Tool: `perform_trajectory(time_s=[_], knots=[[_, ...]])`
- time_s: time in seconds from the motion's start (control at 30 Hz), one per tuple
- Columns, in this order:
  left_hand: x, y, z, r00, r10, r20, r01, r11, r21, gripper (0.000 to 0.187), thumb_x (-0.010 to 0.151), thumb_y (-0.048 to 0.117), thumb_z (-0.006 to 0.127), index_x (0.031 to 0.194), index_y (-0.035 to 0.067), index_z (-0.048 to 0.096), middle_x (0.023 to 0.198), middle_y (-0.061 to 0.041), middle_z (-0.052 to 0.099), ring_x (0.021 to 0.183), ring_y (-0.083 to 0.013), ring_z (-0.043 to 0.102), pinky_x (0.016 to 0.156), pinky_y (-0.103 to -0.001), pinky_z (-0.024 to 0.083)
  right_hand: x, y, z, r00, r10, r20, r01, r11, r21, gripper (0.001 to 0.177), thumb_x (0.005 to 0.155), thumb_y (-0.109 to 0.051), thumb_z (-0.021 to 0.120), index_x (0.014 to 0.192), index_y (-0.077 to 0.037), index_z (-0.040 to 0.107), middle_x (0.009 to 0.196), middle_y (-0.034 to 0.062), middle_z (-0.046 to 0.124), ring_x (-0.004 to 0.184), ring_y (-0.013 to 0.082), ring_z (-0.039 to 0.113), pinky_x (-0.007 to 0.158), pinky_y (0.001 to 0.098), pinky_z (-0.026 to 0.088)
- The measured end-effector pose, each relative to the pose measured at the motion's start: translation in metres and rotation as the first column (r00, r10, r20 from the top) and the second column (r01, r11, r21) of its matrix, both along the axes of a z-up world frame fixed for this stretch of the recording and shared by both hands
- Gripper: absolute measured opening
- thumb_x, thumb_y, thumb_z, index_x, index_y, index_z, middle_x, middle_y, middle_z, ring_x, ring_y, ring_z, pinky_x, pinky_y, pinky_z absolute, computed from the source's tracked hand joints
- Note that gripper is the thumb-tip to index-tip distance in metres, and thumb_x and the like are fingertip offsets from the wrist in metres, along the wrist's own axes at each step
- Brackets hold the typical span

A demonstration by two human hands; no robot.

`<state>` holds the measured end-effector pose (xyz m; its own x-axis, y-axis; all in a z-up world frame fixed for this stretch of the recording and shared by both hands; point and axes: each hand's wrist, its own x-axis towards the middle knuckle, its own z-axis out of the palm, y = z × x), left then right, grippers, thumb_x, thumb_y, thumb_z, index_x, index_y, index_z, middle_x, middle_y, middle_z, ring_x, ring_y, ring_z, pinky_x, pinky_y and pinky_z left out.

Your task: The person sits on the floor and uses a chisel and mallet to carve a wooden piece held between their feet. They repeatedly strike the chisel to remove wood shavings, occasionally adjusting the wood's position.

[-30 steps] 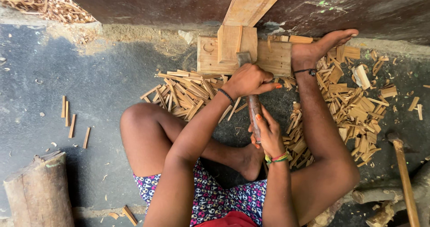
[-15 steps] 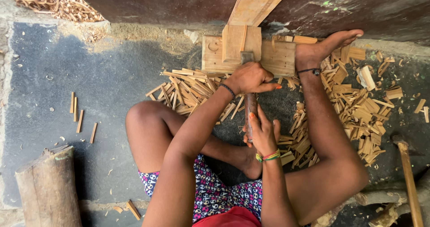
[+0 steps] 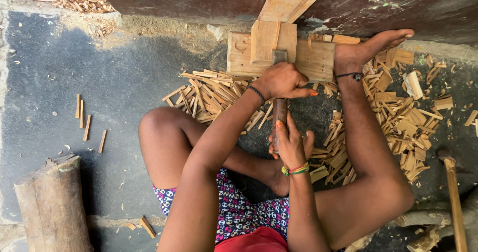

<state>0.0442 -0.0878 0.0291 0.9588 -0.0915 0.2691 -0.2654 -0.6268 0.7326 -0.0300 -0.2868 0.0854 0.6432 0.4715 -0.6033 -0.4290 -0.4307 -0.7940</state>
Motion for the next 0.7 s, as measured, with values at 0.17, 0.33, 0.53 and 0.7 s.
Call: perform_trajectory(time_s=[0.17,0.33,0.53,0.7], knots=[[0.003,0.003,-0.003,0.999,-0.018,0.029,0.016,0.998,0.057,0.070,0.095,0.065,0.059,0.052,0.011,0.050,0.044,-0.010,0.048,0.042,-0.0316,0.051,0.050,-0.046,0.045,0.000,0.004,-0.012,0.994,-0.037,-0.101,0.045,0.996,0.077,0.057,0.101,-0.026,0.048,0.156,-0.018,0.034,0.068,0.0116,0.060,0.039,0.0228,0.056,0.029,0.0324,0.039],[0.009,0.008,-0.008,0.999,-0.037,0.040,0.035,0.997,0.062,0.066,0.096,0.062,0.059,0.053,0.012,0.051,0.045,-0.009,0.050,0.042,-0.0304,0.052,0.051,-0.047,0.046,0.011,0.000,-0.018,0.905,-0.167,-0.391,0.212,0.974,0.075,0.062,0.099,-0.033,0.034,0.155,-0.009,0.033,0.074,0.0167,0.061,0.045,0.0276,0.059,0.035,0.0349,0.042],[0.009,0.011,-0.006,0.998,-0.045,-0.031,0.047,0.997,0.058,0.067,0.097,0.062,0.059,0.053,0.012,0.051,0.046,-0.009,0.051,0.042,-0.0306,0.052,0.052,-0.046,0.046,-0.002,0.017,-0.014,1.000,0.016,0.022,-0.016,1.000,0.013,0.056,0.104,-0.027,0.047,0.158,-0.018,0.035,0.070,0.0104,0.059,0.040,0.0182,0.054,0.030,0.0294,0.039],[0.022,0.023,-0.005,0.999,-0.028,0.016,0.027,0.996,0.085,0.068,0.095,0.063,0.061,0.053,0.010,0.051,0.047,-0.011,0.051,0.045,-0.0320,0.053,0.052,-0.047,0.045,0.011,0.031,-0.018,0.999,0.022,0.049,-0.023,0.999,0.028,0.054,0.104,-0.027,0.044,0.156,-0.019,0.033,0.071,0.0090,0.059,0.040,0.0165,0.055,0.030,0.0285,0.039]])
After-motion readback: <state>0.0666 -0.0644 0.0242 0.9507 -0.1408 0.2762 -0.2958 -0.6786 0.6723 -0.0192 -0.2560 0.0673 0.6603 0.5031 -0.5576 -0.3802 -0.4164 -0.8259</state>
